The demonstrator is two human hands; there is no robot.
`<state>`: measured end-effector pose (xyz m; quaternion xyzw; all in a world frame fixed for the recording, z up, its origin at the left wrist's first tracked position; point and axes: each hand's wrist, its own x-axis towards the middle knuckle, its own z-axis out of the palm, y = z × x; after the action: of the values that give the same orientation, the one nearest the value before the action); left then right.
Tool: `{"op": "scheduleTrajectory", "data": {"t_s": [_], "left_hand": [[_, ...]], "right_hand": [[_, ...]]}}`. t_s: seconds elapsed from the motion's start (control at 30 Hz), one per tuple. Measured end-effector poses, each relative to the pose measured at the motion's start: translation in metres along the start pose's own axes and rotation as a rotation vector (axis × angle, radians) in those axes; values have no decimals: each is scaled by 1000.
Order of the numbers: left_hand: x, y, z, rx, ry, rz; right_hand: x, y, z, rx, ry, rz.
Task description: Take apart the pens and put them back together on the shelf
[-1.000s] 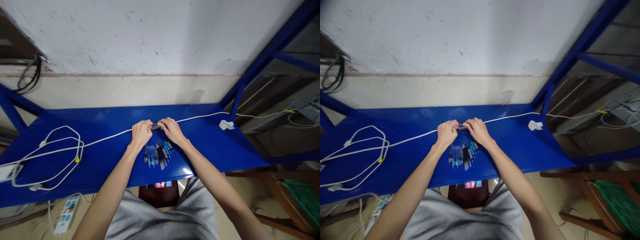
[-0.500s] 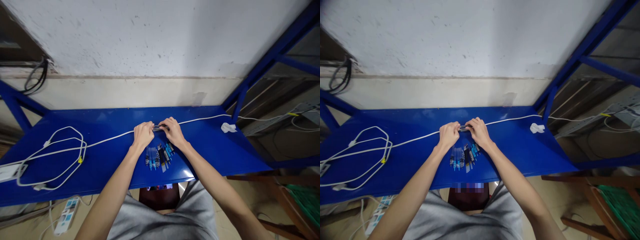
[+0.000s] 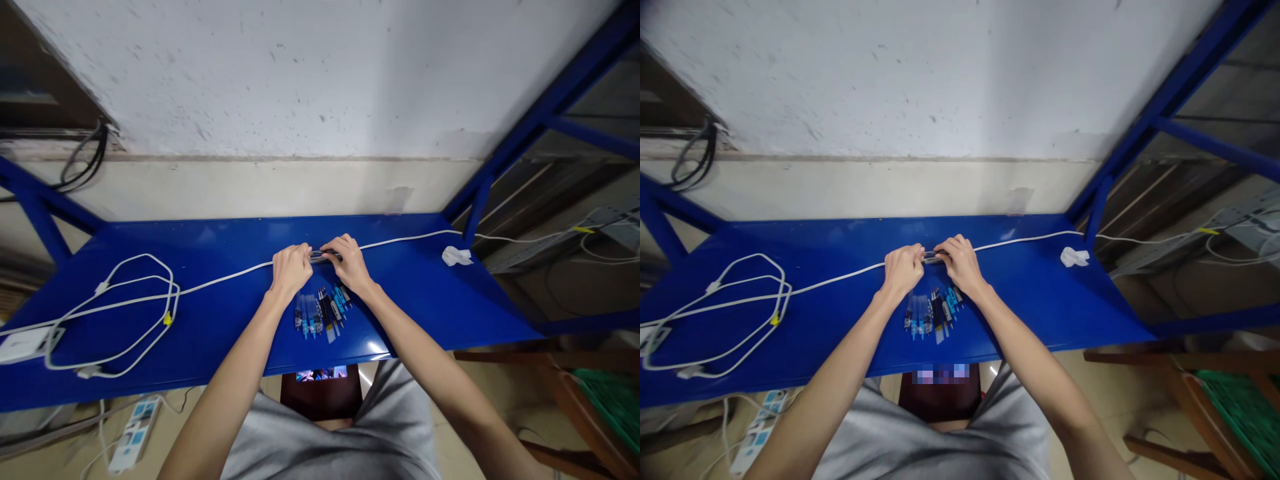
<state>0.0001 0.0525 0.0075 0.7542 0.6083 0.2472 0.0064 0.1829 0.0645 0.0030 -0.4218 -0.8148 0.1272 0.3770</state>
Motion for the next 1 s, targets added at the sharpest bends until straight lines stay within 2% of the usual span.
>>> {"op": "scheduleTrajectory", "data": {"t_s": [0.27, 0.37, 0.57, 0.8, 1.0], "left_hand": [[0, -2, 1, 9, -6, -42], [-1, -4, 1, -50, 16, -21], [1, -9, 5, -169, 50, 139], [1, -10, 1, -208, 82, 269], [0, -5, -4, -159, 87, 283]], "right_hand": [[0, 5, -3, 53, 116, -1], [0, 4, -7, 16, 38, 12], [-1, -4, -9, -52, -126, -56], [-1, -4, -6, -21, -71, -47], [-1, -2, -5, -4, -42, -16]]}}
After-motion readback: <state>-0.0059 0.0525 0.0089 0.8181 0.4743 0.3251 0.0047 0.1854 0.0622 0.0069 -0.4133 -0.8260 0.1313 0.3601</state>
